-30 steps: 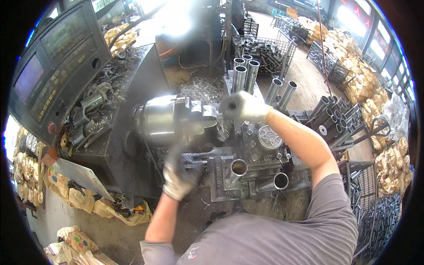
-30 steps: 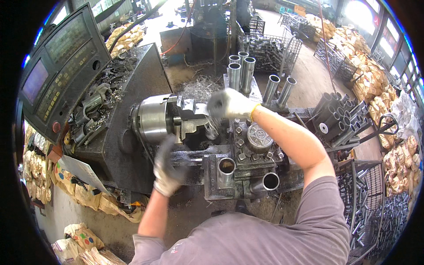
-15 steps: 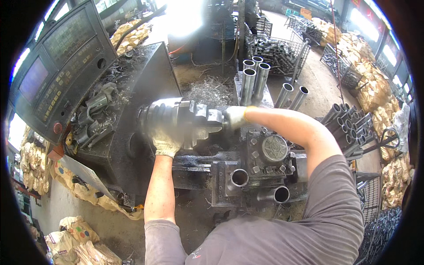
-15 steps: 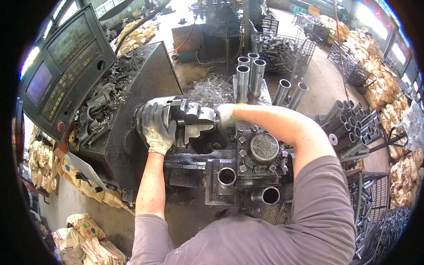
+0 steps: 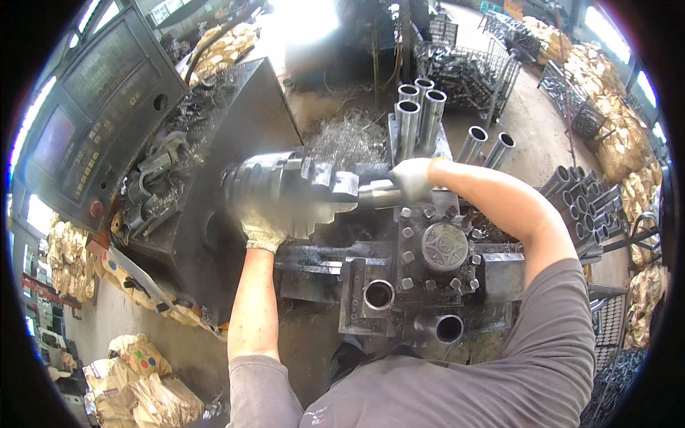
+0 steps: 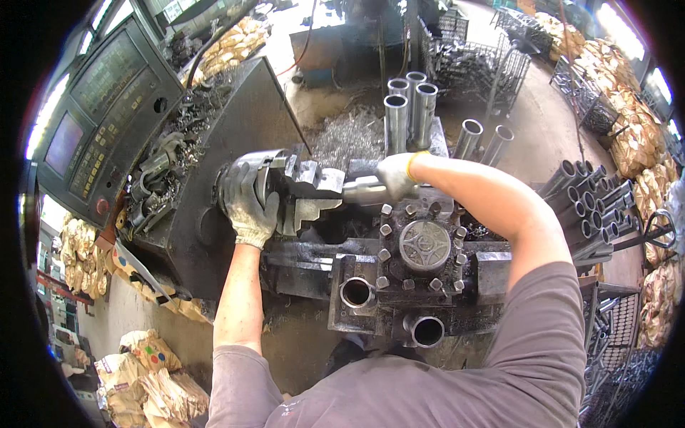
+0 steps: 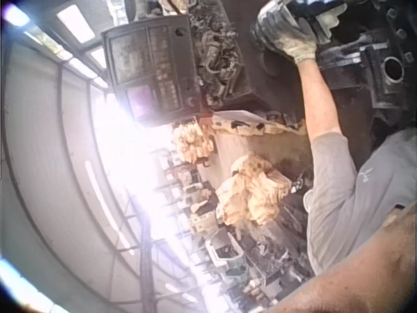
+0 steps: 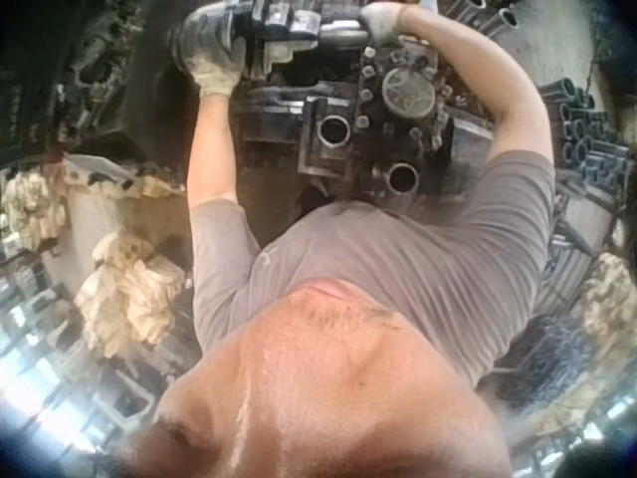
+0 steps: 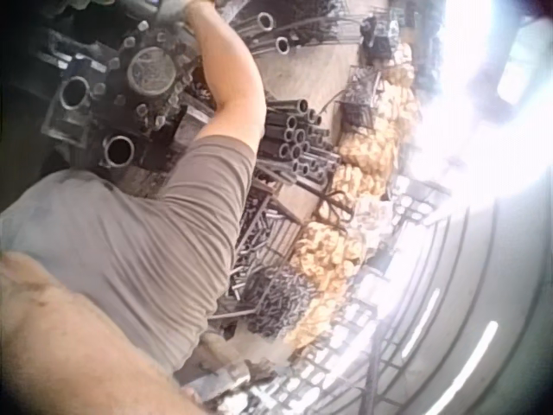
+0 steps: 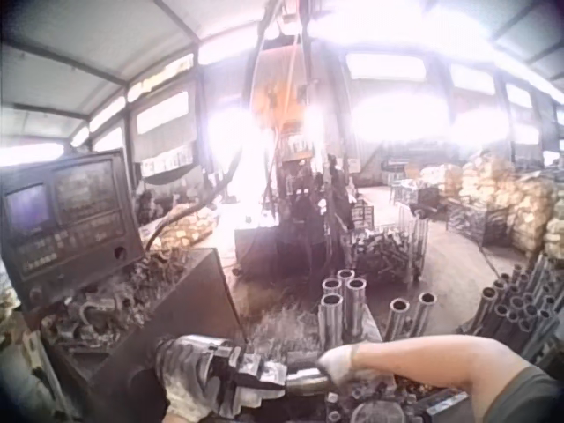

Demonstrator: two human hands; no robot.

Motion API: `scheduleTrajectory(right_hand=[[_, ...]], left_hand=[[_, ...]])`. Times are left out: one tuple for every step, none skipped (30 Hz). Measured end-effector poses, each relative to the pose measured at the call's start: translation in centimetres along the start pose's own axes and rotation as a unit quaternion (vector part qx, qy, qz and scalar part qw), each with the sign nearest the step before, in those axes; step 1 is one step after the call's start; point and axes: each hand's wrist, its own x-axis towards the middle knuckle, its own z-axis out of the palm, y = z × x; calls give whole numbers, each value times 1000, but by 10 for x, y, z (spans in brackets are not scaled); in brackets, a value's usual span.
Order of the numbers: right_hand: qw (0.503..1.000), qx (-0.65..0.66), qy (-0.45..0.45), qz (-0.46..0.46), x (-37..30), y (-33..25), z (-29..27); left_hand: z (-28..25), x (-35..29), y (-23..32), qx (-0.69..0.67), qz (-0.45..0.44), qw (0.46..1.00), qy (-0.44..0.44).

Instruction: The person repeatedly picks metal tubes from a wire basket, places them into a lathe chuck, operates the machine, and removes the processed tubes. The cycle continues throughout the clip.

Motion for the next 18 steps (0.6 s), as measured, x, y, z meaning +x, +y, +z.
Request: scheduleTrajectory(right_hand=[[997, -35, 61, 36, -19, -7, -7], [987, -73, 122, 76, -43, -13, -15], [977, -109, 157, 98, -62, -17, -23], [964, -141, 190, 121, -81, -25, -27], [955, -106, 213, 176, -103, -40, -41], [942, -117, 261, 176, -116, -36, -36], [924, -108, 316, 188, -131, -53, -43], [905, -95, 368, 192, -143, -82, -46], [899, -55, 389, 193, -158, -115, -49], [891, -16, 415, 182, -168, -150, -58], [892, 52, 408, 189, -181, -185, -59], [903, 123, 374, 170, -193, -213, -54], [897, 202, 368, 137, -203, -241, -42], [876, 401, 244, 112, -201, -266, -36], [810, 560, 115, 128, -196, -292, -31], [834, 531, 143, 50, -189, -304, 5], [848, 516, 53, 106, -166, -315, 33], [725, 674, 142, 18, -142, -329, 96]], left_hand=[[-5, 0, 3, 22, 1, 1000, -6], [-7, 1, 3, 14, -10, 1000, -7], [-7, 1, 3, 5, -19, 1000, -9], [-7, 4, 4, -8, -25, 1000, -14], [-6, 9, 7, -25, -19, 1000, 3], [-7, 14, 12, -27, -26, 999, -8], [-10, 16, 13, -23, -34, 999, -17], [-11, 10, 9, -26, -39, 999, -17], [-10, 5, 6, -34, -44, 998, -17], [-15, -4, -2, -30, -52, 998, -20], [-27, -11, 5, -113, -89, 987, -76], [-44, -30, 27, -268, -151, 943, -126], [-56, -46, 53, -414, -222, 869, -158], [-81, -68, 83, -578, -287, 745, -169], [-110, -93, 109, -701, -366, 593, -152], [-123, -112, 140, -761, -393, 498, -134], [-133, -136, 168, -803, -427, 402, -109], [-126, -160, 191, -810, -454, 357, -100]])
